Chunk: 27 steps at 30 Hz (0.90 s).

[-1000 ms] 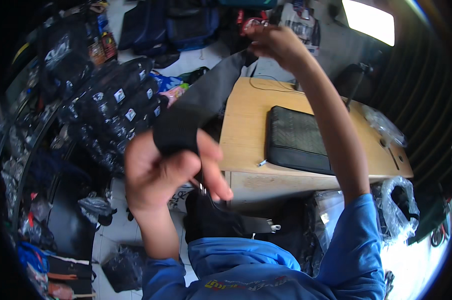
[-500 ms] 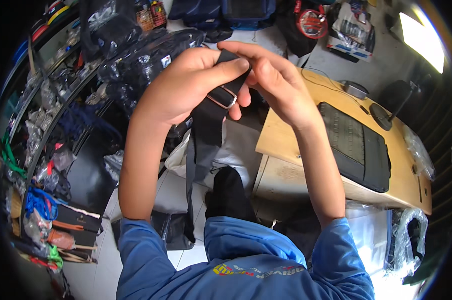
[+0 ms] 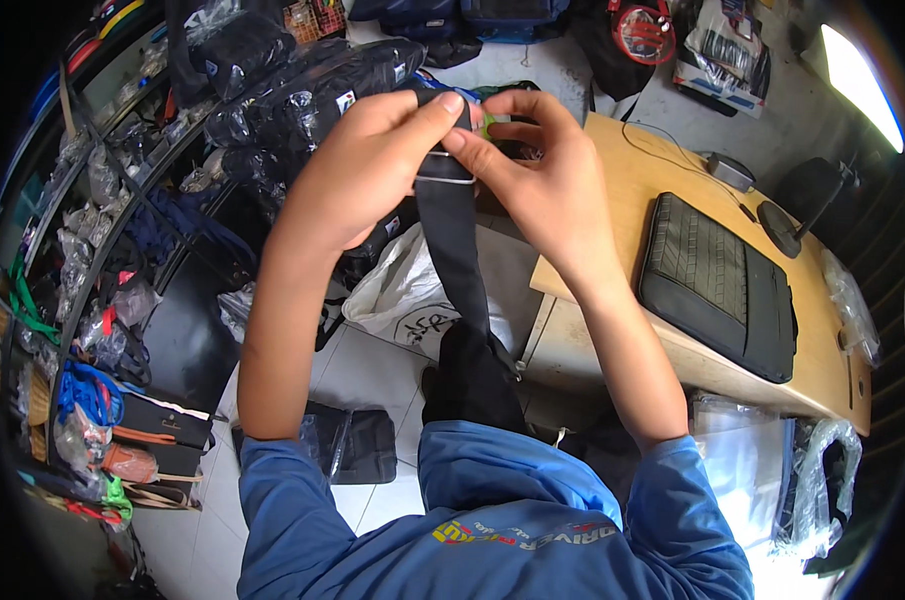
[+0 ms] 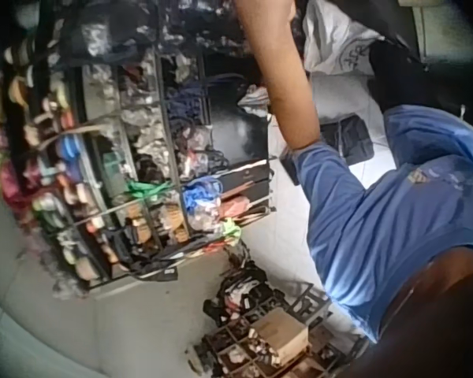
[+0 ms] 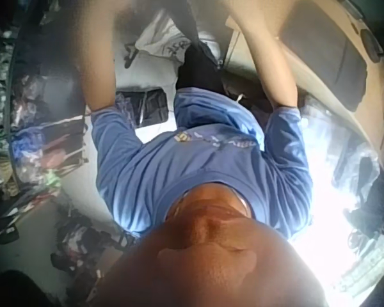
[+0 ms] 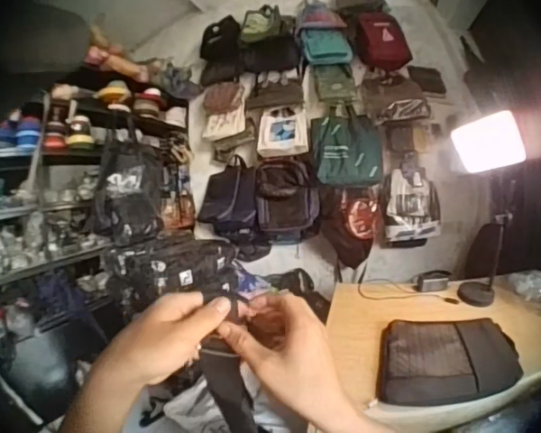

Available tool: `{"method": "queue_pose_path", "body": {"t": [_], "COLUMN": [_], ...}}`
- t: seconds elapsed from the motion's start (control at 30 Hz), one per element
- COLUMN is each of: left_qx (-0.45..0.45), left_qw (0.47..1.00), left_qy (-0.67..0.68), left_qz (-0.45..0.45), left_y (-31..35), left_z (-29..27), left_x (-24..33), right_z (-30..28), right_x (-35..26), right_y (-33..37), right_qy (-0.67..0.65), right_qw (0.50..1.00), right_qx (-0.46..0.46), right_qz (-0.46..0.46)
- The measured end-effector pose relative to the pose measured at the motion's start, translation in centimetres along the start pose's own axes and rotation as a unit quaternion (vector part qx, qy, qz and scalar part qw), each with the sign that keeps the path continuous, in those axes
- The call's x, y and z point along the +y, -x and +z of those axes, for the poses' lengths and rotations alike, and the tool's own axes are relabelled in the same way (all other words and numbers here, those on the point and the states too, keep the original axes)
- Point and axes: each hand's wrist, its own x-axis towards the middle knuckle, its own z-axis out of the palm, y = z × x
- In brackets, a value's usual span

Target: The person removes black upholstered car seat covers from plastic bags, handles a black strap, and places the items into a white sack.

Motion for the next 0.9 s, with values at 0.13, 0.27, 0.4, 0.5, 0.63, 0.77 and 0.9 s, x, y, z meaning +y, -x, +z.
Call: {"method": "queue_pose_path", "body": {"t": [0.13,0.27,0.4,0.5,0.63,0.77,0.9], "left_qx": [0.046,0.025,0.155,0.257,0.142,0.075,0.151], "left_qw": [0.998,0.999,0.972,0.898,0.941,0.940,0.943], "left_qy": [0.041,0.038,-0.069,-0.105,0.119,0.218,0.214], "left_qz": [-0.004,0.029,0.163,0.342,0.282,0.252,0.203], "left_y": [-1.6,-3.2,-2.2,-1.9,-2.3,-2.3,-0.8], "left_z": [1.3,2.3,2.9,5.2,7.2,7.8,9.5], "left_x": [-1.0,-1.7,-1.3,-4.3,-6.3,-6.7,-6.8], "right_z": [-1.1,-1.5,-2.9,-2.9,-3.3,-4.2,-4.7], "right_x": [-0.9,0.8,0.3,-0.3,-1.8,-2.7,-2.2], "right_y": [-0.6,-1.7,-3.3,-4.7,-5.5,-5.4,-5.3], "right_qy": [-0.050,-0.145,-0.197,-0.224,-0.284,-0.343,-0.312], "right_qw": [0.992,0.985,0.977,0.969,0.942,0.908,0.933], "right_qx": [-0.044,-0.067,-0.075,-0.095,-0.160,-0.168,-0.092], "right_qz": [0.106,0.064,0.043,0.030,0.077,0.174,0.156]}}
